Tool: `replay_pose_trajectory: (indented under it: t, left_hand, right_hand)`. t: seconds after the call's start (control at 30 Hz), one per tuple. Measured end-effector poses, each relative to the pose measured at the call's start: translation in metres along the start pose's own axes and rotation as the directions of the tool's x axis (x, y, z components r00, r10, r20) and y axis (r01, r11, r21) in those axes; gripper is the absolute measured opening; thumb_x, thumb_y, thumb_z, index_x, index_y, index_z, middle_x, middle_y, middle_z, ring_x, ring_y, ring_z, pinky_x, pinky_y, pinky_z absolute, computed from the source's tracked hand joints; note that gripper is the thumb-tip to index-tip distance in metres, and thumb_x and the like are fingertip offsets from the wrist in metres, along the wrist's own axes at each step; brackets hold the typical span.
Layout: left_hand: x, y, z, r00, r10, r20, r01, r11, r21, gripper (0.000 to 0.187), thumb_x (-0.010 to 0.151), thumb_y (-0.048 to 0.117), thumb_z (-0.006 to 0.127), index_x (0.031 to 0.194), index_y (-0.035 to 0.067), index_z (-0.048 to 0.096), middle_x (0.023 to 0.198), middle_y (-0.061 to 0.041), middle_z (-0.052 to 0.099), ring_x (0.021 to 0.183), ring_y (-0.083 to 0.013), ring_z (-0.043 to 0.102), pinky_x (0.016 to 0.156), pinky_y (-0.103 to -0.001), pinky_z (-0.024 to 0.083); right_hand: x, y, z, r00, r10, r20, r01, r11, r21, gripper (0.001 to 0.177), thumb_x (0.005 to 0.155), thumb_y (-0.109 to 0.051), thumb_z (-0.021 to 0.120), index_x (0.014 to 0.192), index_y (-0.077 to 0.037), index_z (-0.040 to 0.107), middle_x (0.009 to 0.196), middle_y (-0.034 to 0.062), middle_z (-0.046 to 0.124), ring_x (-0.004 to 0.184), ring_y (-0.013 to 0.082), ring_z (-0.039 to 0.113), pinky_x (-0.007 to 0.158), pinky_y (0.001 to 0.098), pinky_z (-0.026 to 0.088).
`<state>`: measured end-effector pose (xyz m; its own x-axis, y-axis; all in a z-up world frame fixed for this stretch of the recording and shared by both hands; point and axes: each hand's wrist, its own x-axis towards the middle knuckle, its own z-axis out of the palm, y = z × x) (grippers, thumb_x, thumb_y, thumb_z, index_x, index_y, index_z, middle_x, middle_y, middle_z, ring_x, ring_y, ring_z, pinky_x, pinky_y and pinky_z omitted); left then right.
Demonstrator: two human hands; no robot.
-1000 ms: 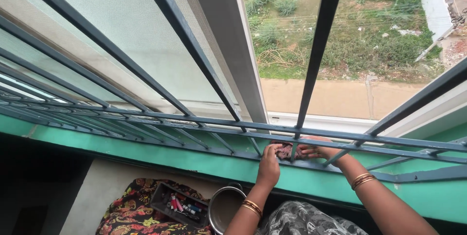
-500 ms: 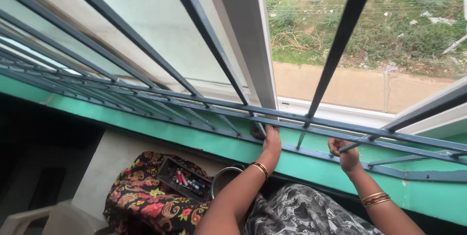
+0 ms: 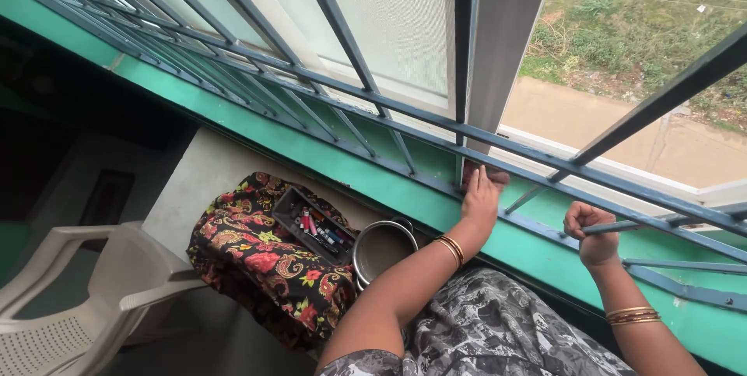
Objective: Cleaning the metal bars of a balcony safety grill with a cloth and moving window panes.
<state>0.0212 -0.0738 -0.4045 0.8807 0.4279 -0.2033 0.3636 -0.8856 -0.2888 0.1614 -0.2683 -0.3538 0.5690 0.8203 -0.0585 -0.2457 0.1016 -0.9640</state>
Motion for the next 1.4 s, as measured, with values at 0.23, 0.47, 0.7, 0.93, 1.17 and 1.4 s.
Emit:
replay_pose_trajectory:
  t: [0.23, 0.47, 0.7, 0.93, 1.17, 1.4]
  left_hand:
    - [-0.048, -0.037, -0.043, 0.933, -0.021, -0.36, 0.07, 0.99, 0.124, 0.046, 0.092, 0.027, 0.056, 0.13, 0.002, 0.065, 0.145, -0.02, 0.058, 0.147, -0.0328, 0.042, 0.125, -0.044, 0.024]
    - [-0.108, -0.115, -0.045, 0.965, -0.243, -0.095, 0.119, 0.735, -0.668, 0.015, 0.09, 0.016, 0.063, 0.103, 0.009, 0.061, 0.104, -0.011, 0.068, 0.097, -0.0334, 0.065, 0.087, -0.049, 0.053]
    - [-0.066, -0.136, -0.016, 0.893, -0.033, -0.449, -0.256, 0.783, -0.567, 0.057, 0.08, 0.005, 0.059, 0.137, 0.005, 0.057, 0.142, -0.01, 0.058, 0.126, -0.0308, 0.054, 0.108, -0.047, 0.042]
    - [-0.03, -0.146, 0.041, 0.996, 0.078, -0.049, -0.07, 0.988, 0.139, 0.052, 0.1, 0.022, 0.049, 0.146, -0.002, 0.048, 0.149, -0.019, 0.049, 0.147, -0.0397, 0.037, 0.129, -0.052, 0.013]
    - [-0.045, -0.117, 0.013, 0.939, -0.281, -0.196, 0.256, 0.956, -0.143, 0.064, 0.096, 0.02, 0.047, 0.155, -0.004, 0.039, 0.161, -0.025, 0.038, 0.153, -0.0408, 0.022, 0.126, -0.055, 0.002]
    - [-0.057, -0.146, -0.007, 0.974, -0.082, 0.213, 0.023, 0.963, 0.268, 0.059, 0.1, 0.021, 0.041, 0.151, -0.009, 0.04, 0.162, -0.028, 0.032, 0.155, -0.0442, 0.022, 0.126, -0.05, -0.004]
  right_hand:
    - [-0.001, -0.001, 0.0, 1.0, -0.009, 0.001, 0.009, 1.0, -0.014, 0.076, 0.089, -0.076, 0.051, 0.069, -0.003, 0.049, 0.055, -0.0033, 0.035, 0.051, 0.0088, 0.028, 0.052, 0.0257, 0.022]
    - [0.005, 0.014, -0.01, 1.0, -0.023, 0.0, 0.023, 1.0, 0.022, 0.076, 0.086, -0.078, 0.053, 0.071, -0.003, 0.052, 0.055, -0.003, 0.037, 0.051, 0.0099, 0.032, 0.053, 0.0261, 0.025]
    - [0.003, 0.009, -0.007, 1.0, -0.021, 0.006, 0.021, 0.998, 0.062, 0.071, 0.086, -0.072, 0.056, 0.071, -0.003, 0.052, 0.056, -0.0024, 0.038, 0.052, 0.0103, 0.032, 0.053, 0.0266, 0.025]
    - [0.001, -0.005, 0.007, 1.0, -0.007, 0.012, 0.007, 1.0, 0.007, 0.051, 0.09, -0.05, 0.049, 0.07, -0.003, 0.05, 0.055, -0.0018, 0.036, 0.051, 0.0108, 0.029, 0.052, 0.0273, 0.022]
    - [0.001, -0.007, 0.014, 0.994, 0.113, 0.005, -0.113, 0.99, 0.088, 0.056, 0.1, -0.051, 0.032, 0.07, -0.005, 0.046, 0.053, -0.0022, 0.031, 0.055, 0.0141, 0.027, 0.056, 0.0303, 0.024]
    - [-0.001, 0.006, 0.012, 0.993, 0.119, -0.002, -0.119, 0.988, 0.101, 0.06, 0.102, -0.05, 0.031, 0.068, -0.003, 0.045, 0.049, -0.0023, 0.029, 0.056, 0.0146, 0.024, 0.058, 0.0312, 0.023]
